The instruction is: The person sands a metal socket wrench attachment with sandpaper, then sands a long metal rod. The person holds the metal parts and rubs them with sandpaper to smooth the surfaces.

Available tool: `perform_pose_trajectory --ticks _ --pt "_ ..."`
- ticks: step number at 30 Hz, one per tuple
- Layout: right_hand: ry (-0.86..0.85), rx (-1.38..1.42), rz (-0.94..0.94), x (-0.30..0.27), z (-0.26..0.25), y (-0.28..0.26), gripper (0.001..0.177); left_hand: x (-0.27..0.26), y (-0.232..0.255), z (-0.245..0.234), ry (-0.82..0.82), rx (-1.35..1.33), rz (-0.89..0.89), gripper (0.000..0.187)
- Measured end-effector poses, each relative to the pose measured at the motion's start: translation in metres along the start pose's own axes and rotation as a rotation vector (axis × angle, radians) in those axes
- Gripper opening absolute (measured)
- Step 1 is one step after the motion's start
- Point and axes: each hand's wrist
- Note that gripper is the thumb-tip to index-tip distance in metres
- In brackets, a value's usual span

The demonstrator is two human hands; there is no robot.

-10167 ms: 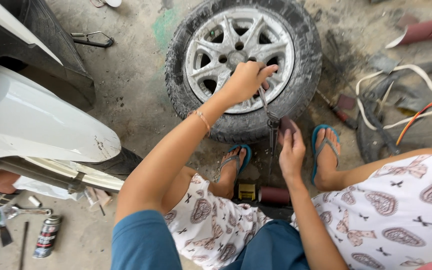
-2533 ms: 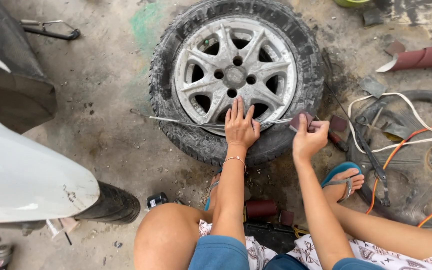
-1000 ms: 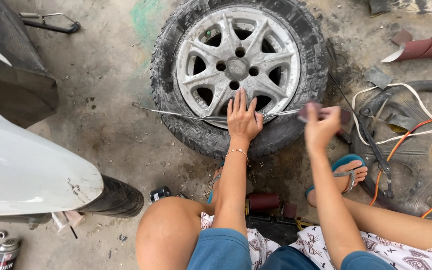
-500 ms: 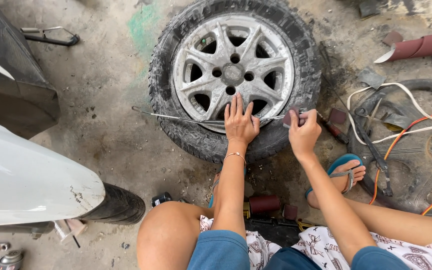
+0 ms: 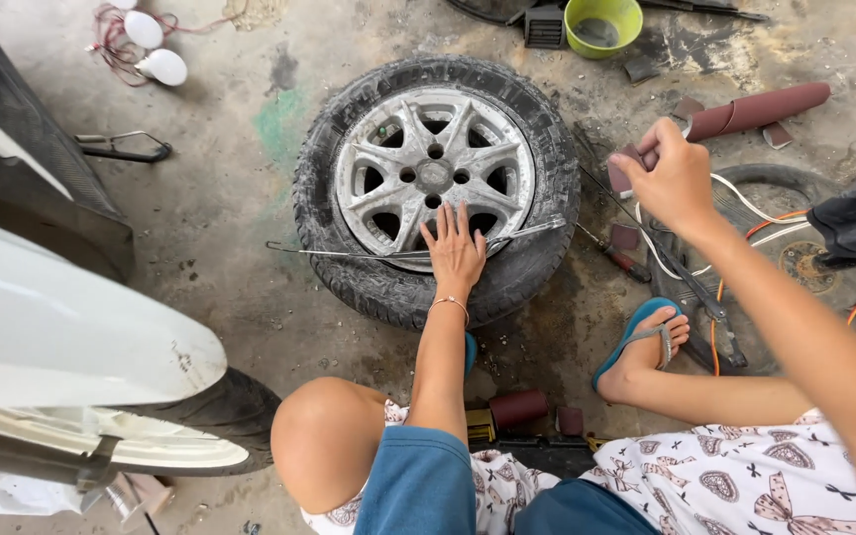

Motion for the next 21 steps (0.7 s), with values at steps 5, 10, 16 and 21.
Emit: perform_pose_trajectory --ticks 5,10,16,21 --pt "-0.296 -0.392 -0.18 0.011 -0.053 -0.054 0.027 0.022 0.018 -0.058 0.091 0.052 0.056 0.074" --pt "-0.445 -0.619 -0.473 0.023 -0.088 -0.073 0.028 0.102 0.029 -0.159 0.501 0.222 0.031 0.089" --pt "-0.457 -0.399 -0.512 0.046 -0.076 -0.062 0.032 0.164 0.05 -0.285 0.052 0.339 -0.159 0.06" --pt "-0.61 -0.371 -0.378 0.041 -0.02 -0.012 0.027 0.187 0.07 -0.299 -0.231 0.574 0.021 0.041"
Point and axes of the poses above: each hand's wrist, its own x-axis towards the middle knuckle, its own z-axis out of the palm, y = z × x, and after that the axes turned 8 degrees about -z, right-handed
